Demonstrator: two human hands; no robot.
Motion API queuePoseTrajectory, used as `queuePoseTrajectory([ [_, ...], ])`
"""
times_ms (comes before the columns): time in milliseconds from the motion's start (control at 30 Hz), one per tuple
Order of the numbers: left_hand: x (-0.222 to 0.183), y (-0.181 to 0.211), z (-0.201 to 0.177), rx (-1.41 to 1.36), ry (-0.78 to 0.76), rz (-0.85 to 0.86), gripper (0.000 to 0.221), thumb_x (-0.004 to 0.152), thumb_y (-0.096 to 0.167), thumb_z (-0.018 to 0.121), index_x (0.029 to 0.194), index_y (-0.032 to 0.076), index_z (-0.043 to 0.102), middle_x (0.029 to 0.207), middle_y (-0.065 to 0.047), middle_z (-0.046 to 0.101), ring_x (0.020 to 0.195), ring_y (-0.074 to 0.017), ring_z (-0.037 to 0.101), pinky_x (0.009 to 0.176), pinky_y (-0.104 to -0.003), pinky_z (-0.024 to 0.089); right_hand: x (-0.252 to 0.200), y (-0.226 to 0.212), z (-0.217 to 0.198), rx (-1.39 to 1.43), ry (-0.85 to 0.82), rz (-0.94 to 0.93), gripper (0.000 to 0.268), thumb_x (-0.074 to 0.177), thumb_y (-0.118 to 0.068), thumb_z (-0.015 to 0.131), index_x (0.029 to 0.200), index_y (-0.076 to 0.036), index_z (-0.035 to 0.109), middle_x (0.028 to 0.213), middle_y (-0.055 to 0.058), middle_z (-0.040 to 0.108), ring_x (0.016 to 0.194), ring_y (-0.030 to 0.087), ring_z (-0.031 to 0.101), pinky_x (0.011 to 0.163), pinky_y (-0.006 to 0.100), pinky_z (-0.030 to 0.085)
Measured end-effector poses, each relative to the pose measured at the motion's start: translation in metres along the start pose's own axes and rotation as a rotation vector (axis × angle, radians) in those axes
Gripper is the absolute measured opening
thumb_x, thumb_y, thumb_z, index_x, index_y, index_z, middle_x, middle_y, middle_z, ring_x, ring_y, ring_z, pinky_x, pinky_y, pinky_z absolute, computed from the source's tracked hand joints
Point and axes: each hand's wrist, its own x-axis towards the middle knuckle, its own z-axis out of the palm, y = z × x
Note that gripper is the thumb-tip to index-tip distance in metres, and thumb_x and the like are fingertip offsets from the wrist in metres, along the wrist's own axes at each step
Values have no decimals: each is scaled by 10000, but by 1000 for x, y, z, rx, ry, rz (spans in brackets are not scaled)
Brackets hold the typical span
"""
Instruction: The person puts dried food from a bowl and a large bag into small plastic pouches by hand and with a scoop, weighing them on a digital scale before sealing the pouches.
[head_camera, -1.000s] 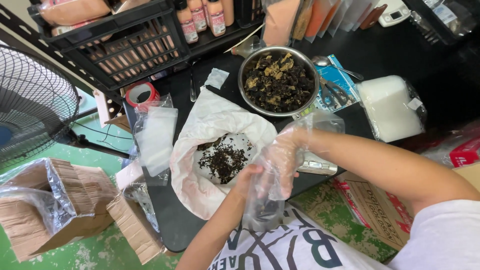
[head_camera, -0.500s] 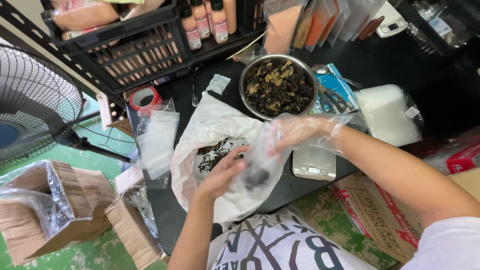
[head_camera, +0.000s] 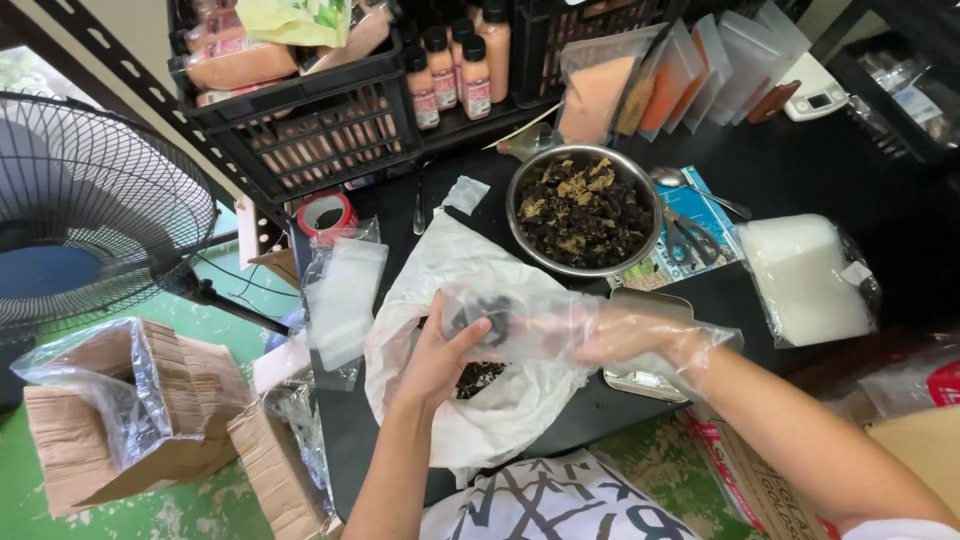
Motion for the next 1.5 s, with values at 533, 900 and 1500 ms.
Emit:
queuePoseTrajectory([
  [533, 51, -121, -12, -361, -1185, -365, 1067, 848, 511, 748, 1624, 59, 170, 1526, -235, 387, 1335, -345, 490, 1110, -465, 452, 27, 56, -3, 299, -401, -52, 470, 916, -270, 675, 1335, -98, 550, 1282, 127, 608, 1122, 247, 624, 918, 331, 562],
  [900, 92, -125, -1, -664, -1004, -548, 492, 858, 314, 762, 1219, 119, 490, 1012, -2, 584, 822, -151, 583, 813, -288, 489, 64, 40, -87, 279, 104, -2, 133, 940, -101, 666, 837, -107, 749, 682, -2, 674, 573, 77, 579, 536, 177, 495],
  [1500, 110, -93, -11, -358, -573, -329, 1111, 733, 856, 359, 1416, -1, 541, 1131, -164, 657, 941, -364, 681, 1025, -457, 408, 150, 285, -125, 398, 1198, -112, 118, 853, -234, 819, 801, -146, 761, 910, 38, 776, 918, 168, 739, 930, 338, 585],
])
